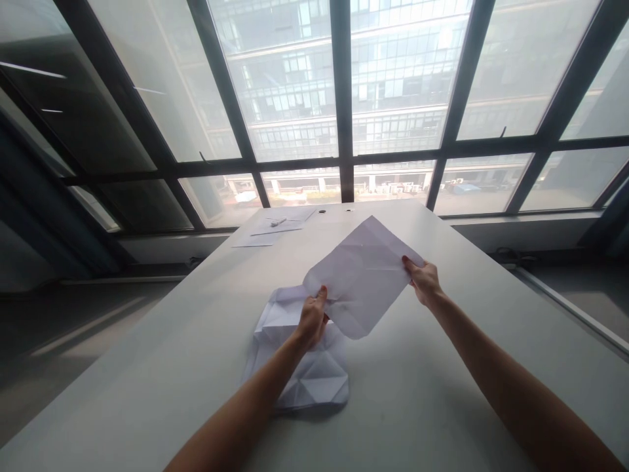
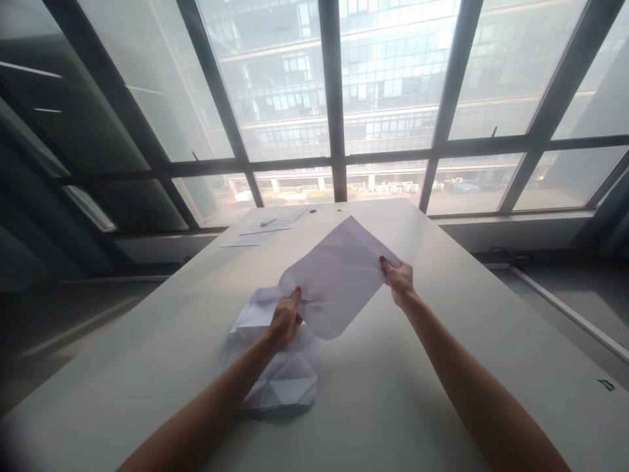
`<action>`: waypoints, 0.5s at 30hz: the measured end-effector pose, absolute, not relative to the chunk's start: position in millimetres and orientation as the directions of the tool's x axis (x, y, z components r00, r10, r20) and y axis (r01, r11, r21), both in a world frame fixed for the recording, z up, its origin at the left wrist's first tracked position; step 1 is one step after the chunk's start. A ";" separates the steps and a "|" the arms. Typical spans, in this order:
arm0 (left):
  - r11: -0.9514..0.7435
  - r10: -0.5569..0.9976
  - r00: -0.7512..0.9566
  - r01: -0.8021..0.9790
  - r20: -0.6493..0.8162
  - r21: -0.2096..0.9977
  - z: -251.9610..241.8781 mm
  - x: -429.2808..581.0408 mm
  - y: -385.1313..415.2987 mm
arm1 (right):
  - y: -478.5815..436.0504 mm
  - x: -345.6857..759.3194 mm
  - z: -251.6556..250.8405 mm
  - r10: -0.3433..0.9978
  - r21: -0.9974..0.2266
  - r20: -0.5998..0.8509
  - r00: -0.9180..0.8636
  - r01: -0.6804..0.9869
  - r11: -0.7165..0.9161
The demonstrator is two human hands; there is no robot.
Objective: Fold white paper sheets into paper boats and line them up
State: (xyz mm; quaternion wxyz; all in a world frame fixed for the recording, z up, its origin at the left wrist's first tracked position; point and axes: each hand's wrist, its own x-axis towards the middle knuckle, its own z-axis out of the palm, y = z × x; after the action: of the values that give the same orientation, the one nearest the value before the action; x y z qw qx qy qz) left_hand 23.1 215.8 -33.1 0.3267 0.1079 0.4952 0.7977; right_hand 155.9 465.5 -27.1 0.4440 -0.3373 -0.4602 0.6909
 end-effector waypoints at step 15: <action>-0.138 0.409 -0.808 -0.515 -0.424 0.846 -28.3 69.4 57.4 | 378.8 52.1 -21.3 0.701 -0.876 0.377 -0.605 0.014 0.483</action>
State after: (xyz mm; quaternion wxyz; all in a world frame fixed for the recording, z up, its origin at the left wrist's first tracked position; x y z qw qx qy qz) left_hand 69.4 57.4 -28.3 0.3065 -0.0456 0.5804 0.7530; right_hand 52.1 378.8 -21.3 0.3791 -0.2314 -0.7730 0.4529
